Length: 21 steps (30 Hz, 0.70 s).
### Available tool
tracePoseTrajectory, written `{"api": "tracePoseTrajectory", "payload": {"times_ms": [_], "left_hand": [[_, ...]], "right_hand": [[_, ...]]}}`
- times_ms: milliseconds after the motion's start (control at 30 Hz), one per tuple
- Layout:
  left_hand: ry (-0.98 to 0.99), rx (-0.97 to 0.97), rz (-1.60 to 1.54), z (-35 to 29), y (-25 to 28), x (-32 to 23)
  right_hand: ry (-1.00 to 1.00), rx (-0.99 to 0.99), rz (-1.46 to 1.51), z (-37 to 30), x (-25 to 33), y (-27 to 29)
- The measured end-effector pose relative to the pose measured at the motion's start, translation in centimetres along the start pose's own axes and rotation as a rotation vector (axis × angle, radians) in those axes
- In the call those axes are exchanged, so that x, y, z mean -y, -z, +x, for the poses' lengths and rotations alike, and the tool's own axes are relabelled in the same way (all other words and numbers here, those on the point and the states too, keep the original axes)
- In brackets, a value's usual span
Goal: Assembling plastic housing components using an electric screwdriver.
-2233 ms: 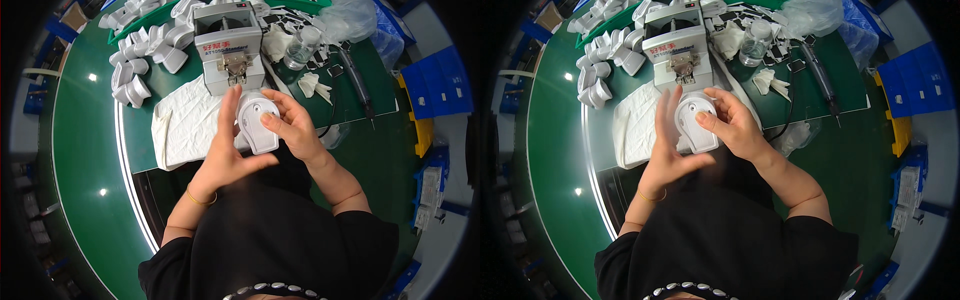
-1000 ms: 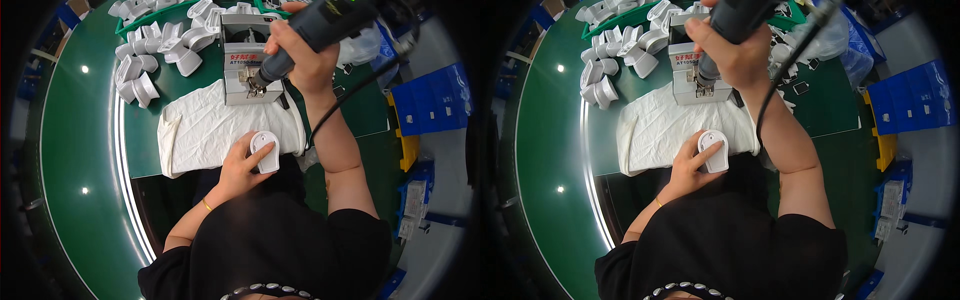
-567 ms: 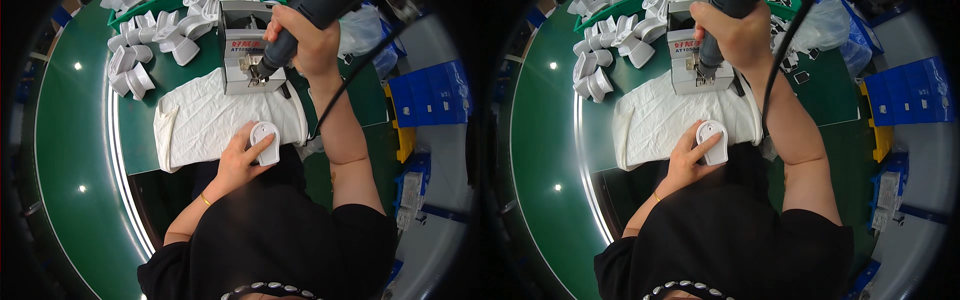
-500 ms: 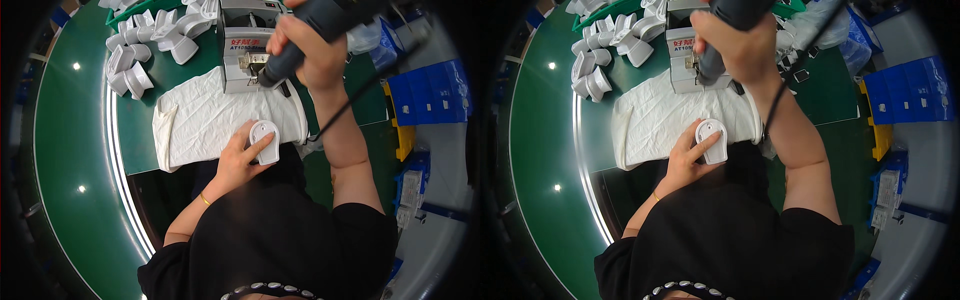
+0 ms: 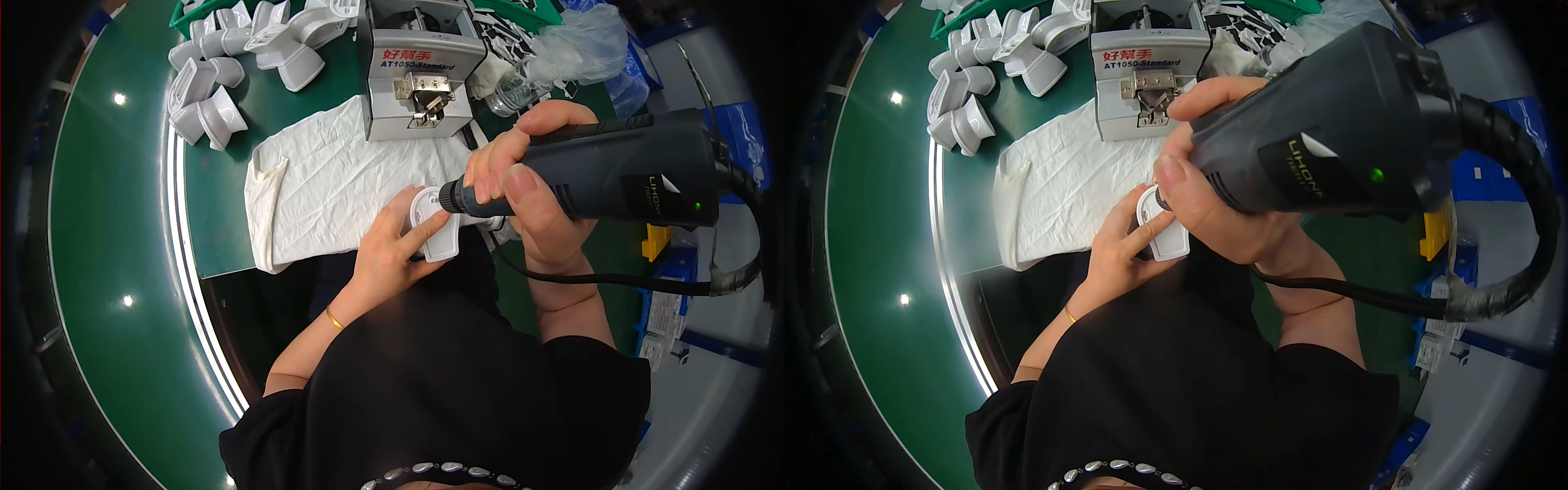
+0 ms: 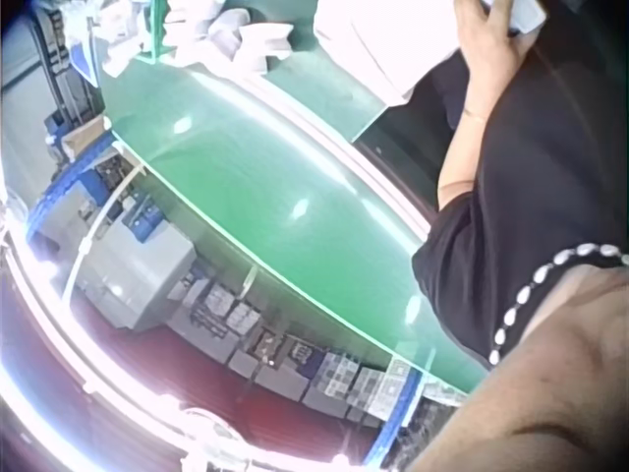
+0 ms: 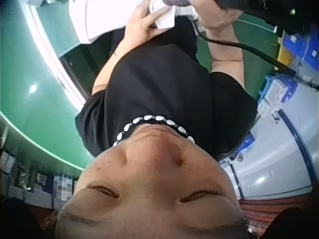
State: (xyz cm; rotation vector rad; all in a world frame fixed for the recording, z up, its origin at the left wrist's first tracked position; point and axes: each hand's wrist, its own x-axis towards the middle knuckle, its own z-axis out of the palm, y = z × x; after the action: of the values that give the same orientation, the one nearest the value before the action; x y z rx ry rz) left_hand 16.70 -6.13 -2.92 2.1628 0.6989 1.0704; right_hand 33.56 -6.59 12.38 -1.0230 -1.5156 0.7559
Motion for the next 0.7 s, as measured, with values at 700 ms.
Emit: {"api": "tracePoseTrajectory", "payload": {"times_ms": [700], "left_hand": [[0.002,-0.004,-0.022,-0.44,-0.09,0.29]], "right_hand": [[0.006,-0.009,-0.088,0.23,-0.85,-0.78]]}}
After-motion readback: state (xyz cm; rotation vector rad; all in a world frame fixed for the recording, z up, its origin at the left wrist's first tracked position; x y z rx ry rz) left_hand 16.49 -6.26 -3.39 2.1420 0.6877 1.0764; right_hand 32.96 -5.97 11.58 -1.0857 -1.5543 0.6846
